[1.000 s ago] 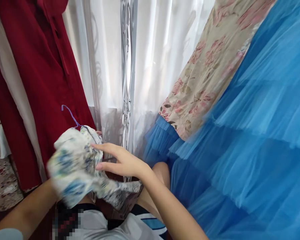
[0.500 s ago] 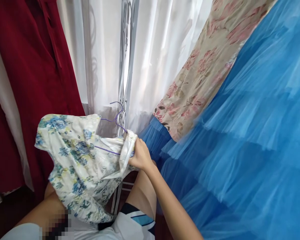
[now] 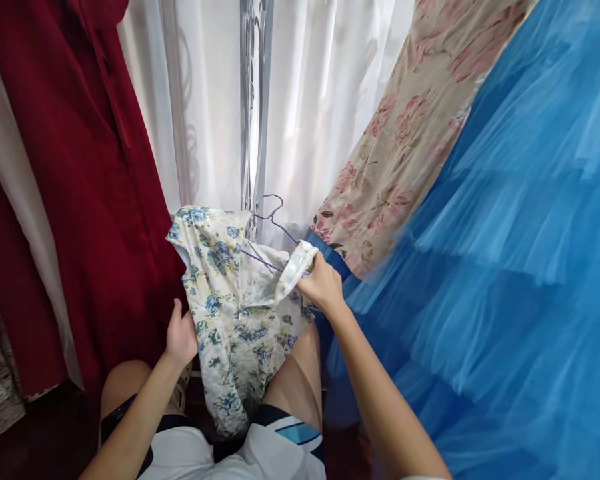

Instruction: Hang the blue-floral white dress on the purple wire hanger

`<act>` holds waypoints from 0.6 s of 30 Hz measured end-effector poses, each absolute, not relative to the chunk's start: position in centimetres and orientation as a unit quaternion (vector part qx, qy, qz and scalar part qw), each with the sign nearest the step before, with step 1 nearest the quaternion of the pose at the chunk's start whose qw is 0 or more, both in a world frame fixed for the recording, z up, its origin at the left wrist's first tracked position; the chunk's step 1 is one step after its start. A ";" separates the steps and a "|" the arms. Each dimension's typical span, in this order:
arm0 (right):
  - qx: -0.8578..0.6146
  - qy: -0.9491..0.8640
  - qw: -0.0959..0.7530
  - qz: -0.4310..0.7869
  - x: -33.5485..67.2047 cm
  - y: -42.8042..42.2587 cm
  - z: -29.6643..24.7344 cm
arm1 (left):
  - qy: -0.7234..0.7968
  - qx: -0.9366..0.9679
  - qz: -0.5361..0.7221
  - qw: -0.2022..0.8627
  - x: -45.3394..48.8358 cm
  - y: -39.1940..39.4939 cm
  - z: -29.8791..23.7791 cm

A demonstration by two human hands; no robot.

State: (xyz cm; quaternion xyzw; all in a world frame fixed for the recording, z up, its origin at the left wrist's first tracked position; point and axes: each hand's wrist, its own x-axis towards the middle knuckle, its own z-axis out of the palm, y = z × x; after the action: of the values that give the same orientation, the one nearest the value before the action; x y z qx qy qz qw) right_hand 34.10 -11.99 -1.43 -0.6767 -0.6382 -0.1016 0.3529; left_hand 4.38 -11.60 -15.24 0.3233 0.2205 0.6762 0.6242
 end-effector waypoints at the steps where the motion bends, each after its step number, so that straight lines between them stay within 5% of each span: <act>1: -0.663 -0.656 0.343 -0.111 33.8 -11.7 -0.9 | 0.234 0.317 0.680 0.619 4.4 -11.7 -16.0; 9: -0.588 -0.735 0.307 -0.142 34.4 -12.3 -0.3 | 0.362 0.314 0.698 0.533 6.5 -13.3 -21.7; 18: -0.588 -0.723 0.323 -0.165 34.1 -11.2 1.6 | 0.344 0.345 0.712 0.506 7.1 -13.4 -17.9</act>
State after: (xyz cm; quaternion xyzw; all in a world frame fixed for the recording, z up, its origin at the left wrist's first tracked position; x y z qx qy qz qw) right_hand 34.14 -11.19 1.64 -0.5882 -0.7231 -0.1646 0.3225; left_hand 7.10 -13.45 -17.91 0.3450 0.3443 0.7120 0.5055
